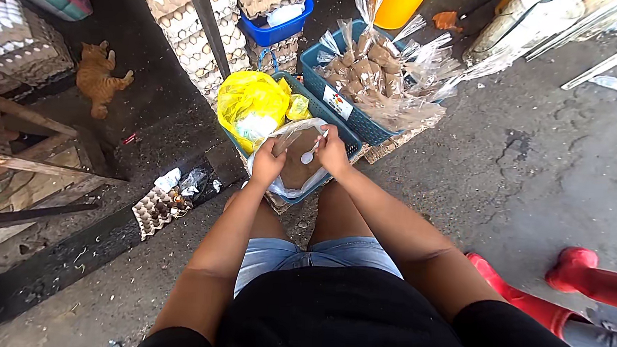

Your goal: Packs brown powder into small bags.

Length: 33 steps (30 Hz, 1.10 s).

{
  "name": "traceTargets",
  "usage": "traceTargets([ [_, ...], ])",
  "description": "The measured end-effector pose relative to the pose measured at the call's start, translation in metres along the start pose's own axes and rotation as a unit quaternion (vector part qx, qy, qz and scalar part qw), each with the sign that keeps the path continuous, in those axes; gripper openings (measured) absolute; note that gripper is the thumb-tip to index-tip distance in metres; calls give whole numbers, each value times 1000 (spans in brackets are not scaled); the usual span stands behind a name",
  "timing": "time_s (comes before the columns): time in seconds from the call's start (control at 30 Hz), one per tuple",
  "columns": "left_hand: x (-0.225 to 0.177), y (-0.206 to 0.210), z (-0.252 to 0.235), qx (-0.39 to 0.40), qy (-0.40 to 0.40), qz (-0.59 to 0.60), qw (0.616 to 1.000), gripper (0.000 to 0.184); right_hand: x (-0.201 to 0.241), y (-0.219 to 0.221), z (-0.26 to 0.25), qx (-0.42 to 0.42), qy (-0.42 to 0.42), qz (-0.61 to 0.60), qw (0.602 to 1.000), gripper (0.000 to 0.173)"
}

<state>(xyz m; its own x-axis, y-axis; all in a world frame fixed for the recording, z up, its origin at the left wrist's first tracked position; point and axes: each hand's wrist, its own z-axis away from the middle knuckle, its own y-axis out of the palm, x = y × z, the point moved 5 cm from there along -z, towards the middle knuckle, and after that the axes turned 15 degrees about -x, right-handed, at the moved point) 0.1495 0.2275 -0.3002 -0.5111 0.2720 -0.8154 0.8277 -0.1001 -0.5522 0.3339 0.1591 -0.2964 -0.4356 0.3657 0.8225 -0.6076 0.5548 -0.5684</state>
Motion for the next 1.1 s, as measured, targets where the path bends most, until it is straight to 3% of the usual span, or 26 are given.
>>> traceTargets([
  [0.4, -1, -2, 7, -5, 25, -24, 999, 26, 9, 36, 29, 138, 85, 18, 987, 33],
  [0.63, -3, -1, 6, 7, 24, -34, 999, 25, 19, 34, 40, 164, 158, -50, 972, 32],
  [0.87, -3, -1, 6, 9, 29, -43, 999, 25, 3, 3, 12, 61, 221, -213, 950, 30],
  [1.1, -3, 0, 4, 9, 21, -48, 999, 24, 44, -62, -23, -36, 178, -279, 943, 26],
])
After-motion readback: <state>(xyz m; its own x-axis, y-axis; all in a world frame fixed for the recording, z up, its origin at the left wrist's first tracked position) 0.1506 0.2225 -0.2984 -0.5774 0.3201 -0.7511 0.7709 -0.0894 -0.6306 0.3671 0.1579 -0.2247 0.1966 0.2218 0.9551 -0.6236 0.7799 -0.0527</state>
